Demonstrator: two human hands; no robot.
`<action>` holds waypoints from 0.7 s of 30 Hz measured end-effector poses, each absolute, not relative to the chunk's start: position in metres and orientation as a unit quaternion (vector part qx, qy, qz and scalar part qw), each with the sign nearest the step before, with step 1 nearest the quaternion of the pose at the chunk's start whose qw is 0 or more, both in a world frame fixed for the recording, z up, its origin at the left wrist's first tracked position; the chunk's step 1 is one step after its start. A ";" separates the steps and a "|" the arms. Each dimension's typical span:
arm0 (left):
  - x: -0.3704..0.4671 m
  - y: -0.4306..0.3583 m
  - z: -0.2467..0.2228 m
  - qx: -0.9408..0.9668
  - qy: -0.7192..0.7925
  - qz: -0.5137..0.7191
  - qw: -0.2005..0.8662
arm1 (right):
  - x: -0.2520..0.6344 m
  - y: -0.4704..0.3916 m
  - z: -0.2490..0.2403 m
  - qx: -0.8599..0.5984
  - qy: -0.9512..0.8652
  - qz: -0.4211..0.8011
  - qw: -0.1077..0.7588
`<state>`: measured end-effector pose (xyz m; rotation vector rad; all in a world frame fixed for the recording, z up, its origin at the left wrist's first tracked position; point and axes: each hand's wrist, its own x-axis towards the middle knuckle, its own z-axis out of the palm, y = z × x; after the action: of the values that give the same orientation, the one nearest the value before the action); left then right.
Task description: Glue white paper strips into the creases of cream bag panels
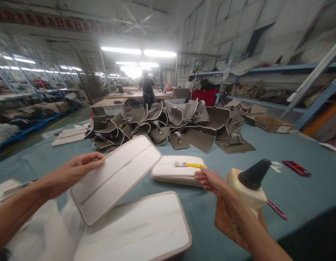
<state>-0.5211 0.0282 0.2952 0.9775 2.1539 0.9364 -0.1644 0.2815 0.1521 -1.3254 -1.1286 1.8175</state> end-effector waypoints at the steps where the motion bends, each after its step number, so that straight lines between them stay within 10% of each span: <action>1: -0.519 0.026 0.294 0.374 0.790 0.352 0.335 | -0.159 0.272 0.156 -0.496 -0.436 0.692 0.292; 21: -0.486 0.042 0.247 0.501 0.687 0.198 0.488 | -0.135 0.126 0.174 -0.350 -0.658 0.655 0.127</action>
<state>-0.4857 0.0420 0.2466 1.2179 1.6691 0.4815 -0.1346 0.1261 0.1737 -1.0195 -1.9139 1.9052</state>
